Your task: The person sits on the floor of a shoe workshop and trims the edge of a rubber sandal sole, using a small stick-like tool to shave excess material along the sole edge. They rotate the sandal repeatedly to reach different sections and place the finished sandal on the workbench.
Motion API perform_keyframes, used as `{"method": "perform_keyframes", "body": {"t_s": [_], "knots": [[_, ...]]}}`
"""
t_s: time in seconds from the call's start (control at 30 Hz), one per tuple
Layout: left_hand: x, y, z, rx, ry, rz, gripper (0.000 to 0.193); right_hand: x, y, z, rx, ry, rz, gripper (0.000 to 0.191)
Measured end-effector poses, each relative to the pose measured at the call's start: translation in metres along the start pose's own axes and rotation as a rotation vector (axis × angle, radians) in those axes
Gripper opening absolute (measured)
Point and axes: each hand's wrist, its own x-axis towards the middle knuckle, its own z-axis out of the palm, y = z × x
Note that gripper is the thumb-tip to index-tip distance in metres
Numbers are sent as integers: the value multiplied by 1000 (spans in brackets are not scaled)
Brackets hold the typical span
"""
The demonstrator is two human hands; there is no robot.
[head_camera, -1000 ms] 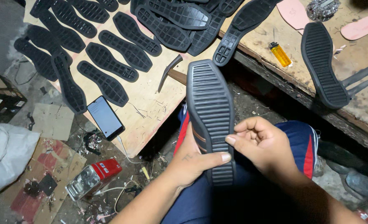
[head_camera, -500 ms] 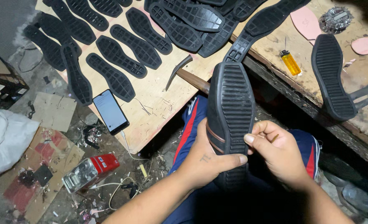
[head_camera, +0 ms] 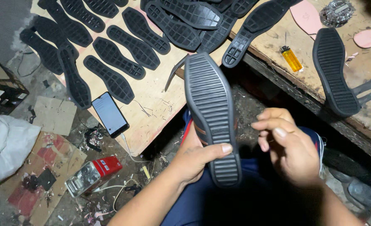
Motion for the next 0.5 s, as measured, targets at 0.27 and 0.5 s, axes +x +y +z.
{"method": "perform_keyframes", "body": {"t_s": [0.27,0.5], "knots": [[-1,9,-3,-24,21,104,57,-19,-32,6,-475,-53,-306,20],[-2,7,-3,71,98,132,62,-15,-40,26,-685,-188,-279,25]]}}
